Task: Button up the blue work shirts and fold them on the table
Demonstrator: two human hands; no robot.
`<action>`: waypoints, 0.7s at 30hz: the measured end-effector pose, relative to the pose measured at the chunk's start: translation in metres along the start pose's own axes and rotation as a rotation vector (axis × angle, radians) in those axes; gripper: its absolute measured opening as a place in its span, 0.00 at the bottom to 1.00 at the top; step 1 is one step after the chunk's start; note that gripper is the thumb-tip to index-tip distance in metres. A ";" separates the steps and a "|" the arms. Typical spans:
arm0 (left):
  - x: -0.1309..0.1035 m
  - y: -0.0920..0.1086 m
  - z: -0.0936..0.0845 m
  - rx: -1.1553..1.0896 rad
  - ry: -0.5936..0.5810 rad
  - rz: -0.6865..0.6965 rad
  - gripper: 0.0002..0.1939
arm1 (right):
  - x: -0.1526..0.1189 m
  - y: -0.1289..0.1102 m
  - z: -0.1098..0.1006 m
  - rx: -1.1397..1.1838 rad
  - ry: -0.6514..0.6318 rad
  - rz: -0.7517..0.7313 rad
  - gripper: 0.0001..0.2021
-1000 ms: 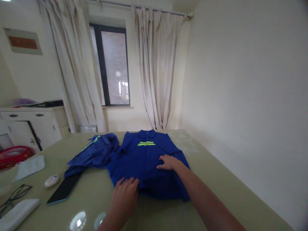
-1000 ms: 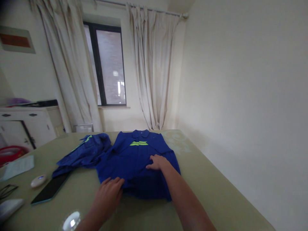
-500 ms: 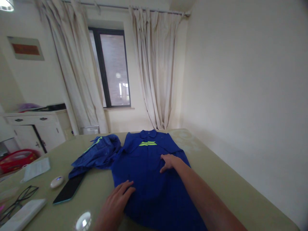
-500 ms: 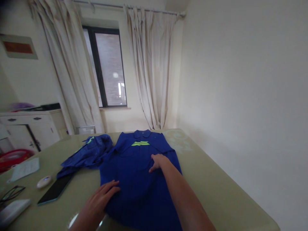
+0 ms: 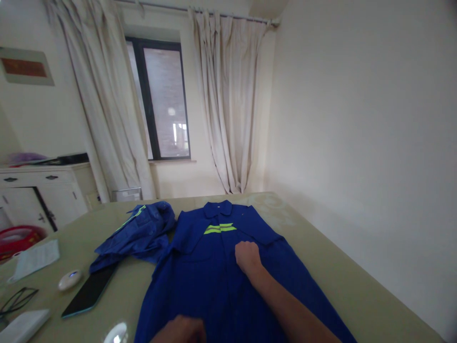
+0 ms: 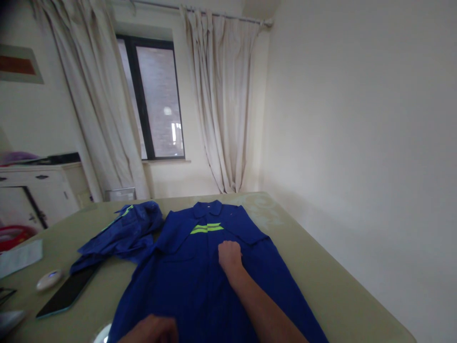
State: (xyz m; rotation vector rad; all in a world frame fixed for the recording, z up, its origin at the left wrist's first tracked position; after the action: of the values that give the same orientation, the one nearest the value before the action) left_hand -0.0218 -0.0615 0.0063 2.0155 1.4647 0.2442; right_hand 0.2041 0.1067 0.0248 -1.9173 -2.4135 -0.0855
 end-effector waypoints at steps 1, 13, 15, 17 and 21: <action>0.011 0.003 -0.009 0.042 0.099 -0.001 0.12 | -0.002 0.006 0.002 0.007 0.033 0.026 0.12; 0.131 -0.063 -0.068 0.081 0.789 -0.409 0.18 | 0.002 0.088 0.034 0.140 0.341 0.241 0.14; 0.130 -0.084 -0.077 -0.336 1.004 -0.326 0.15 | 0.012 0.098 0.044 0.230 0.351 0.207 0.19; 0.122 -0.104 -0.089 -0.760 1.270 -0.213 0.18 | 0.023 0.116 0.052 0.391 0.450 0.264 0.26; 0.099 -0.114 -0.114 -0.972 1.655 -0.015 0.34 | 0.031 0.153 0.047 0.589 0.705 0.587 0.37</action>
State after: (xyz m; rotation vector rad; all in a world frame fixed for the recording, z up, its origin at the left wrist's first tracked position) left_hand -0.1313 0.0919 0.0092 0.7057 1.4927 2.4210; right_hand 0.3459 0.1750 -0.0181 -1.7957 -1.2095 -0.0119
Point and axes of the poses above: each hand's wrist, its own x-axis towards the middle knuckle, its own z-axis out of the palm, y = z × x, the point moved 1 cm from there along x, towards the middle knuckle, and after that the axes turned 5 degrees about -x, right-handed, at the moved point
